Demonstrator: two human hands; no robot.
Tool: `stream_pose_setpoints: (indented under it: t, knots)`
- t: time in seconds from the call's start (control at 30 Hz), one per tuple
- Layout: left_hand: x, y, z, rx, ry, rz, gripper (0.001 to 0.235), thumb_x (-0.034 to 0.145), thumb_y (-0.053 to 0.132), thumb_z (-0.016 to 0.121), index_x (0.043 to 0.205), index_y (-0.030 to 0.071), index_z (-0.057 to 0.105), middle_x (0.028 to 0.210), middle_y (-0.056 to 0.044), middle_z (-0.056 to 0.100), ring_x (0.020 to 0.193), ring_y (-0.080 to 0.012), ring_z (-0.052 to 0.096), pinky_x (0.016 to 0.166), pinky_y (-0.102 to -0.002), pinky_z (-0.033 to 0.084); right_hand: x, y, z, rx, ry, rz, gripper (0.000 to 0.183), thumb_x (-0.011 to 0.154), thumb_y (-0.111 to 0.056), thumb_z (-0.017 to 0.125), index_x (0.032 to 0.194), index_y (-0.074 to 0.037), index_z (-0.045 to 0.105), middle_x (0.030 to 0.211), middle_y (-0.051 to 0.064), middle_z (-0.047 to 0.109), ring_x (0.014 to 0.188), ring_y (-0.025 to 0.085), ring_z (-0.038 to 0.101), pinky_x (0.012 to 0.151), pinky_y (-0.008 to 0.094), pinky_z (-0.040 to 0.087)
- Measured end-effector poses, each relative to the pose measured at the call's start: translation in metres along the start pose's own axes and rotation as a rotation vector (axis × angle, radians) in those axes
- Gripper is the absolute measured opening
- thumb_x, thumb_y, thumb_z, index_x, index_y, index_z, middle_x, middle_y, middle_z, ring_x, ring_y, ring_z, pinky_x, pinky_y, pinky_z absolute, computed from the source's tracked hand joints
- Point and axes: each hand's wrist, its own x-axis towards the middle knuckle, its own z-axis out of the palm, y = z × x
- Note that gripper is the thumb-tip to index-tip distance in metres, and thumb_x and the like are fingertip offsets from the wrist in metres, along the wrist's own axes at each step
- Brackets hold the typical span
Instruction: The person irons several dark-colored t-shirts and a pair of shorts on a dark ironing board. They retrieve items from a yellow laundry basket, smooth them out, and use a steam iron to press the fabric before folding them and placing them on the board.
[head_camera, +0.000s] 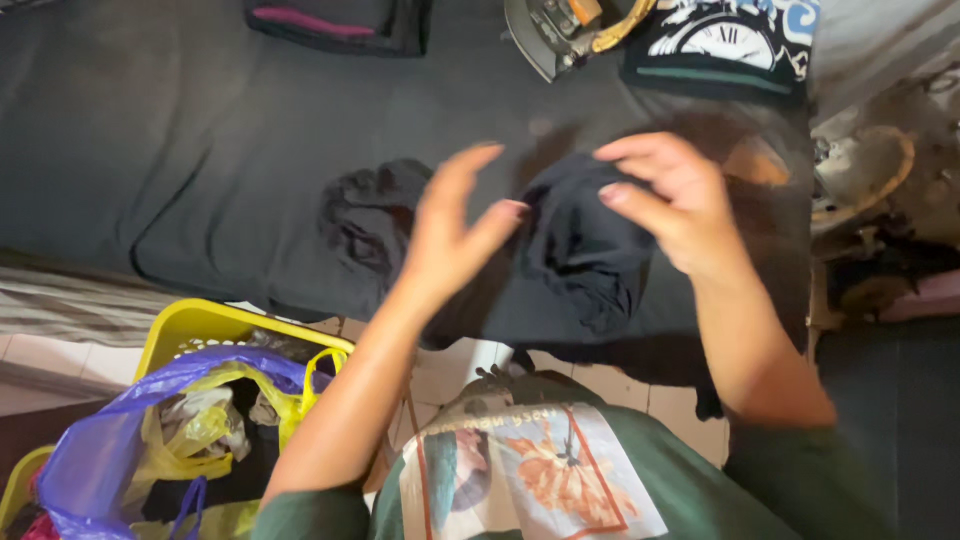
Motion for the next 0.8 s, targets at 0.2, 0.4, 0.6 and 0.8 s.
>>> stream_pose_setpoints:
  t: [0.2,0.4,0.6,0.8]
  knots:
    - [0.053,0.045,0.025,0.190,-0.189,-0.017,0.026,0.088,0.009,0.077,0.111,0.007,0.066,0.105,-0.014,0.073,0.101,-0.0351,0.070,0.084,-0.039,0.054,0.008,-0.029,-0.002,-0.544,0.004,-0.289,0.043,0.088,0.013,0.068,0.126,-0.006,0.064,0.119,0.009,0.057,0.107,0.018,0.063,0.091,0.032,0.056]
    - [0.099,-0.020,-0.018,-0.186,-0.127,0.008,0.030,0.091,0.001,0.077,0.112,0.003,0.056,0.102,-0.014,0.062,0.096,-0.0238,0.068,0.089,-0.030,0.053,0.002,0.024,-0.079,-1.177,0.149,-0.199,0.045,0.078,0.010,0.075,0.118,-0.007,0.066,0.117,0.013,0.060,0.103,0.032,0.066,0.083,0.041,0.053]
    - [0.111,-0.073,-0.054,0.409,-0.281,-0.185,0.031,0.076,-0.003,0.070,0.105,0.004,0.063,0.105,-0.014,0.073,0.106,-0.0287,0.069,0.088,-0.038,0.053,-0.011,0.099,-0.187,-0.846,-0.119,0.181,0.044,0.076,-0.003,0.081,0.118,-0.008,0.067,0.110,0.010,0.066,0.103,0.024,0.068,0.091,0.038,0.055]
    - [0.143,-0.094,-0.063,0.628,-0.737,-0.234,0.038,0.066,-0.001,0.076,0.103,0.007,0.072,0.100,-0.013,0.075,0.094,-0.0307,0.069,0.077,-0.043,0.053,0.011,0.066,-0.262,-0.731,-0.394,0.666,0.038,0.085,-0.011,0.075,0.122,-0.013,0.070,0.105,0.009,0.080,0.083,0.021,0.070,0.071,0.040,0.060]
